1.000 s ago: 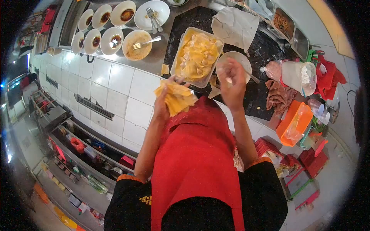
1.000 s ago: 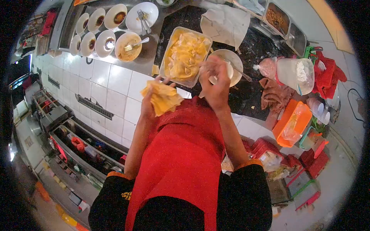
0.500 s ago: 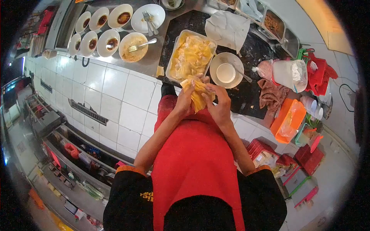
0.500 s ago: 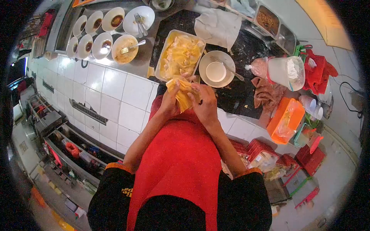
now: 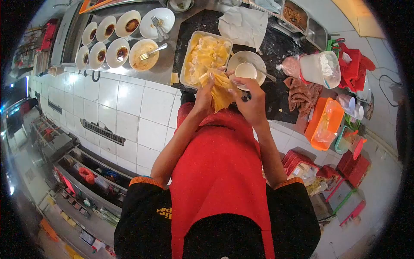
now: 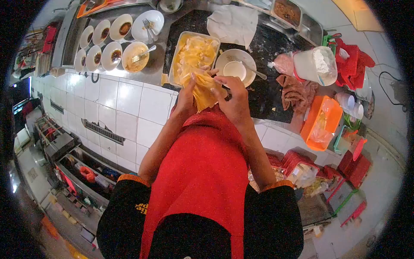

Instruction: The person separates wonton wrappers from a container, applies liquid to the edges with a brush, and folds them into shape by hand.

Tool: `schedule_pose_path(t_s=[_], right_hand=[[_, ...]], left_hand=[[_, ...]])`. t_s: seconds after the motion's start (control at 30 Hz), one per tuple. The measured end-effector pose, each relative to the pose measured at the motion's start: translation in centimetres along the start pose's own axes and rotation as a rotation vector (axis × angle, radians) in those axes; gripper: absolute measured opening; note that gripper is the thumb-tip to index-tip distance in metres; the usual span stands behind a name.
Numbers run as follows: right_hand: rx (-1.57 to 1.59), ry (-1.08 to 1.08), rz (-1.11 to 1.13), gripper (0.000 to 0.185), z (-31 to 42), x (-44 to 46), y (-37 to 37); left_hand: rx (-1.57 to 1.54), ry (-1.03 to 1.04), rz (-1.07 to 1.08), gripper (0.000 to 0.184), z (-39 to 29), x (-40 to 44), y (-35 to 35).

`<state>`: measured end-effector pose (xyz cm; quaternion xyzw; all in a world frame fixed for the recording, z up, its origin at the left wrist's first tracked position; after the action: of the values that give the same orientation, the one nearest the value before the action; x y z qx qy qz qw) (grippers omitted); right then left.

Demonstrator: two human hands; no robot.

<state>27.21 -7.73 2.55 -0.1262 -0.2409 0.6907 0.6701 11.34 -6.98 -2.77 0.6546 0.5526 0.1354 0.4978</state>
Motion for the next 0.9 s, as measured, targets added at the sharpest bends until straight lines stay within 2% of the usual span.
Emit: schedule_pose_path(t_s=[0.03,0.13,0.37,0.47,0.57,0.63,0.77,0.83,0.9], right_hand=[[-0.11,-0.098,0.004,0.032,0.0,-0.1,0.0],[-0.123,-0.033,-0.041,0.029,0.2,-0.7,0.4],[-0.195,-0.063,-0.113,0.026,0.3,-1.3,0.3],[-0.151,-0.108,-0.112,0.026,0.3,-0.8,0.4],[-0.086,-0.04,-0.16,0.027,0.0,-0.5,0.2],[-0.172,-0.126,-0.111,0.027,-0.7,-0.5,0.4],[-0.188,-0.12,-0.159,0.028,-1.7,-0.2,0.1],[-0.081,-0.1,-0.142,0.028,-1.8,0.5,-0.3],[-0.095,-0.138,-0.11,0.027,-0.5,1.0,-0.7]], left_hand=[[0.048,0.012,0.007,0.053,0.1,0.1,0.1],[-0.026,-0.014,-0.004,0.053,0.3,0.3,0.6],[-0.112,-0.063,-0.007,0.057,0.8,1.0,1.0],[0.042,-0.073,-0.007,0.058,1.1,1.2,1.2],[0.153,-0.046,0.04,0.06,1.7,1.3,0.9],[0.265,-0.023,0.012,0.06,1.7,1.3,0.9],[0.153,-0.089,0.031,0.058,0.7,1.1,1.2],[0.043,-0.183,-0.021,0.056,0.7,1.1,1.2],[0.064,-0.184,-0.036,0.055,0.9,1.3,1.0]])
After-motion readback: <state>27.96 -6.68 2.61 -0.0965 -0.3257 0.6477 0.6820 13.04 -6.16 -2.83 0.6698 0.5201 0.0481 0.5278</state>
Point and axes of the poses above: each hand's wrist, its own x-axis towards the middle knuckle, its own y-axis out of the palm, z = x × y, the point moved 2 cm from there along x, towards the middle knuckle, and after that the axes turned 1 degree about -x, right-handed, at the moved point
